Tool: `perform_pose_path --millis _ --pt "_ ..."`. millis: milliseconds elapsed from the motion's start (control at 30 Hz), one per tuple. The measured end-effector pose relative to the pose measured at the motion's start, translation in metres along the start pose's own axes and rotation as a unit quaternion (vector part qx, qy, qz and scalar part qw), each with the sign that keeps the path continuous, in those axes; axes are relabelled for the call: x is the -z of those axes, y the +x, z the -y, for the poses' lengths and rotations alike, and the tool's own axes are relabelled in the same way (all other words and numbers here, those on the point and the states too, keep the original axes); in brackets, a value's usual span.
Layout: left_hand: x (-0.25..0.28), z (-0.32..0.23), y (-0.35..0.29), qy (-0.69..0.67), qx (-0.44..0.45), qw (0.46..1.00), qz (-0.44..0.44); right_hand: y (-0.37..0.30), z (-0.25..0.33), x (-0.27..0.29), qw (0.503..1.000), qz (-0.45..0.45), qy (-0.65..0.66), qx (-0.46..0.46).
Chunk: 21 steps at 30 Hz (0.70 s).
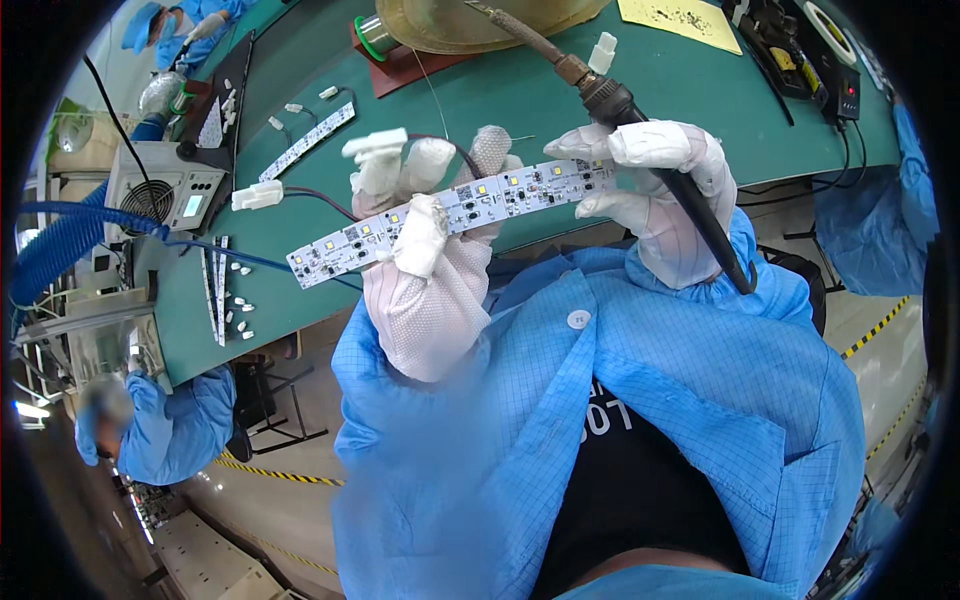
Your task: Soldering components onto a printed circuit board at an assembly station.
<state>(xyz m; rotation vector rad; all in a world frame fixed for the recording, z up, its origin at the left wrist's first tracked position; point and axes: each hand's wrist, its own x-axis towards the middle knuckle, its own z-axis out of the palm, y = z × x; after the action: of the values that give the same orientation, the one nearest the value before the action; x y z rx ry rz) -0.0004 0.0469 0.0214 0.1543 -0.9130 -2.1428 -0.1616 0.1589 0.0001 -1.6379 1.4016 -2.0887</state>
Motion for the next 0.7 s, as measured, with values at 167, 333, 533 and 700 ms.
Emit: perform_pose_path --millis 167,333,533,700 --pt "0.009 -0.006 0.004 0.061 0.023 0.996 0.067 -0.001 -0.002 -0.008 0.989 -0.043 0.138 -0.030" --pt "0.031 -0.032 0.007 0.428 0.039 0.895 0.120 0.003 -0.006 -0.002 0.992 -0.043 0.106 0.044" --pt "0.041 -0.060 -0.004 0.543 -0.124 0.830 0.026 0.002 -0.010 -0.004 0.991 -0.058 0.112 0.033" --pt "0.038 -0.056 -0.012 0.470 -0.179 0.863 -0.042 0.003 -0.009 -0.010 0.989 -0.067 0.130 0.035"
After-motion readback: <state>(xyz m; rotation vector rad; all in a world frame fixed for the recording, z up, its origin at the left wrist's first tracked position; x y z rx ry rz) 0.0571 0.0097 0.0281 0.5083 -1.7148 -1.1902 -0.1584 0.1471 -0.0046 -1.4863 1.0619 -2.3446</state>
